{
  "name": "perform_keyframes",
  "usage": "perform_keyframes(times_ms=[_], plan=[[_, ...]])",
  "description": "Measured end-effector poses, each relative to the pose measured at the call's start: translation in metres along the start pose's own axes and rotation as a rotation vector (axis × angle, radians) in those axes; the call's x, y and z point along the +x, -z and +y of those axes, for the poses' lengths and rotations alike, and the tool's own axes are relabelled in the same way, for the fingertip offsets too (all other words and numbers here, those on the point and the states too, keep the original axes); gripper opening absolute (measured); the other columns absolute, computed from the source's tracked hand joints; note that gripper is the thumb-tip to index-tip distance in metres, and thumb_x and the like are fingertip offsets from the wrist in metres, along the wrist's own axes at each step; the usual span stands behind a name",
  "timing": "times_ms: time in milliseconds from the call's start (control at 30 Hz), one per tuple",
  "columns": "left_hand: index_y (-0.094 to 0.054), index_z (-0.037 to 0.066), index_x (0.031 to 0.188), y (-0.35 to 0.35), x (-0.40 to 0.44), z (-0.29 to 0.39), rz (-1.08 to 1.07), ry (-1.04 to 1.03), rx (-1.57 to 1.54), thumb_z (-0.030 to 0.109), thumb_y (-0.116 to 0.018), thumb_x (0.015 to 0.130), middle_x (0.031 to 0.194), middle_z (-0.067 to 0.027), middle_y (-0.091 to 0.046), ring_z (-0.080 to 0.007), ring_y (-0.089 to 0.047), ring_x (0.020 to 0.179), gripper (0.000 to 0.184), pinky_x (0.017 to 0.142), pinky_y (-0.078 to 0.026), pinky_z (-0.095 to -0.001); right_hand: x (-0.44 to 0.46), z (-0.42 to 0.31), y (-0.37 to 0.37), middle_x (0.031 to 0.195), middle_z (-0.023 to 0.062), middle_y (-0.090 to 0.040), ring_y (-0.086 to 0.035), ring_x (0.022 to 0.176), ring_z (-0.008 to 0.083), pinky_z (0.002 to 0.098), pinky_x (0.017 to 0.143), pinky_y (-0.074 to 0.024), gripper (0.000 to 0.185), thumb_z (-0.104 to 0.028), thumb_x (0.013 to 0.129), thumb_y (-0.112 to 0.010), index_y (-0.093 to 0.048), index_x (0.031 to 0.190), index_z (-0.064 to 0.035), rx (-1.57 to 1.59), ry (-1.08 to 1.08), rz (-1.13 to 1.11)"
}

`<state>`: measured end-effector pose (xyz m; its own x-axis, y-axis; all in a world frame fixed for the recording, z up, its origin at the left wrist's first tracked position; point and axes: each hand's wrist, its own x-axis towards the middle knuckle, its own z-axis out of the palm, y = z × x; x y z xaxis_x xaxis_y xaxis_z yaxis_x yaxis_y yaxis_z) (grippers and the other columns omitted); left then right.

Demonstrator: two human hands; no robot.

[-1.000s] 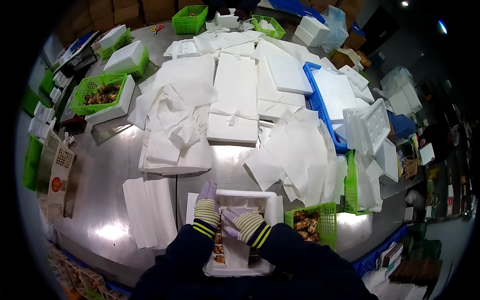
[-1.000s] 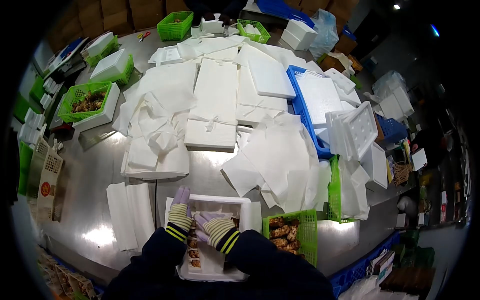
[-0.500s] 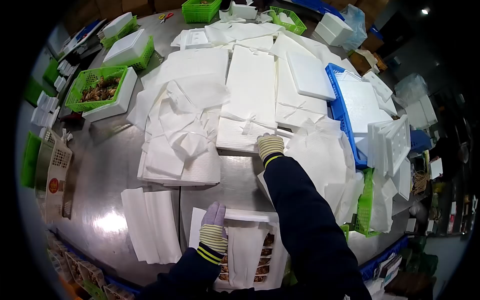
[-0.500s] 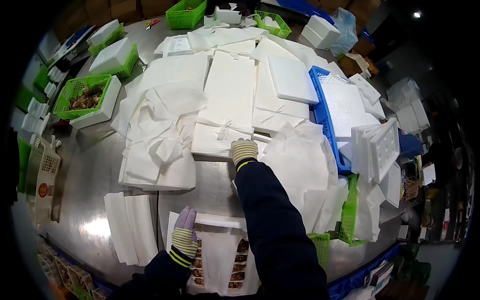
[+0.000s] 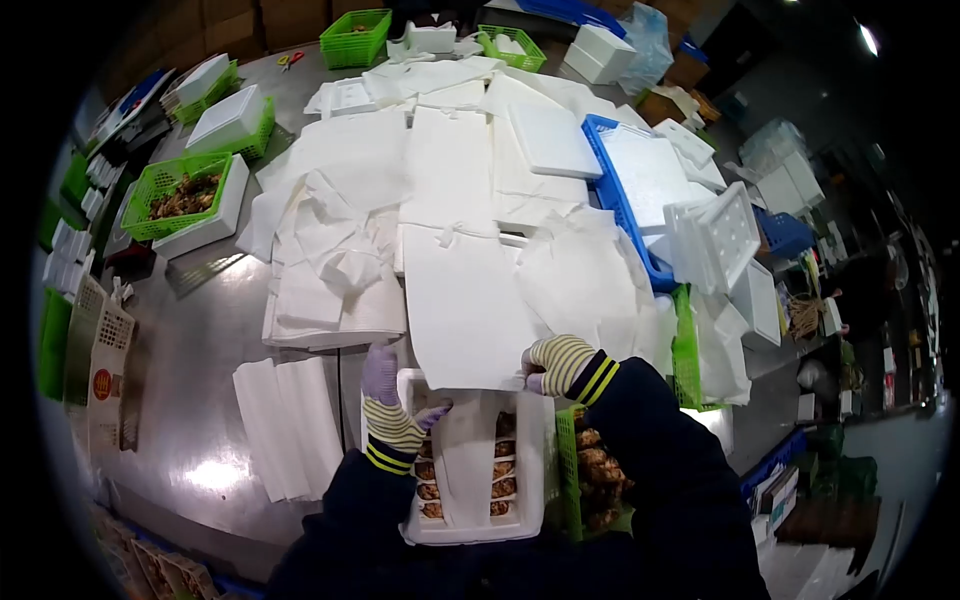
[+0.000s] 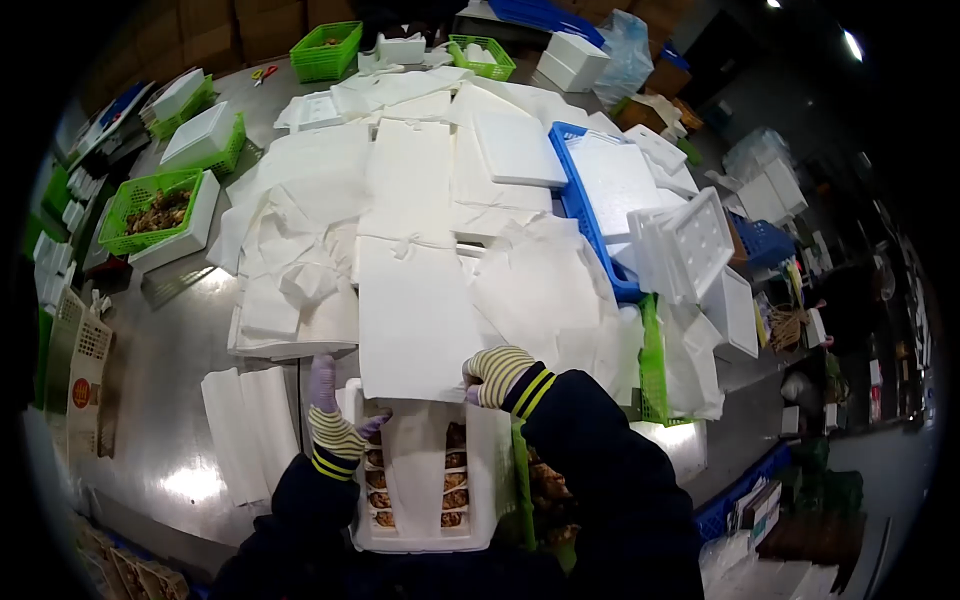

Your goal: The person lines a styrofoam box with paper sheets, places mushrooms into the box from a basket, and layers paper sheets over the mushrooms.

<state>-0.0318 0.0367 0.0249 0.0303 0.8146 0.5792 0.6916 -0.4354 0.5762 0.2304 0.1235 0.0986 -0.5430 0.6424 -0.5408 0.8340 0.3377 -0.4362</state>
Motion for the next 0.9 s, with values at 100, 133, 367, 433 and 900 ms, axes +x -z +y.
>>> perform_keyframes(times_ms=[100, 133, 367, 433, 900], plan=[[-0.062, 0.0, 0.104, 0.032, 0.022, 0.03, -0.319, 0.126, -0.634, 0.027, -0.071, 0.078, 0.098, -0.0152, -0.063, -0.029, -0.061, 0.094, 0.039, 0.084, -0.048, -0.0403, -0.052, -0.001, -0.006, 0.092, 0.0139, -0.065, -0.061, 0.083, 0.0214, 0.0318, 0.074, -0.0486, 0.02, -0.014, 0.073, -0.064, -0.065, 0.088, 0.0002, 0.463, 0.211, -0.014], [-0.063, 0.0, 0.102, 0.035, 0.023, 0.044, -0.242, 0.235, -0.814, 0.022, -0.069, 0.08, 0.093, -0.0134, -0.065, -0.0226, -0.062, 0.086, 0.032, 0.077, -0.05, -0.0348, -0.071, -0.003, -0.001, 0.097, 0.0141, -0.064, -0.06, 0.086, 0.0198, 0.0311, 0.075, -0.0484, 0.019, -0.011, 0.074, -0.064, -0.065, 0.088, 0.0013, 0.726, 0.27, -0.009], [-0.066, 0.002, 0.1, 0.068, 0.04, 0.081, 0.035, 0.438, -0.91, 0.014, -0.067, 0.083, 0.09, -0.0037, -0.067, -0.009, -0.059, 0.079, 0.021, 0.074, -0.048, -0.0218, -0.112, -0.022, -0.019, 0.116, 0.0117, -0.058, -0.053, 0.105, 0.015, 0.0257, 0.091, -0.041, 0.057, -0.029, 0.083, -0.068, -0.049, 0.125, 0.0041, 1.151, 0.674, 0.476], [-0.066, 0.002, 0.1, 0.068, 0.038, 0.083, 0.034, 0.46, -0.84, 0.012, -0.067, 0.083, 0.092, -0.0037, -0.067, -0.0097, -0.059, 0.081, 0.02, 0.077, -0.048, -0.0231, -0.111, -0.027, -0.027, 0.11, 0.0088, -0.061, -0.055, 0.099, 0.0116, 0.0216, 0.085, -0.0436, 0.052, -0.027, 0.082, -0.069, -0.053, 0.122, 0.0028, 1.078, 0.615, 0.604], [-0.063, 0.001, 0.102, 0.079, 0.047, 0.034, -0.407, 0.523, -0.952, 0.012, -0.065, 0.084, 0.084, -0.0071, -0.066, -0.012, -0.06, 0.073, 0.021, 0.068, -0.05, -0.024, -0.099, -0.012, -0.03, 0.1, 0.0151, -0.065, -0.063, 0.086, 0.019, 0.0293, 0.08, -0.0505, 0.026, -0.008, 0.085, -0.06, -0.061, 0.107, 0.0056, 1.25, 0.503, 0.509]])
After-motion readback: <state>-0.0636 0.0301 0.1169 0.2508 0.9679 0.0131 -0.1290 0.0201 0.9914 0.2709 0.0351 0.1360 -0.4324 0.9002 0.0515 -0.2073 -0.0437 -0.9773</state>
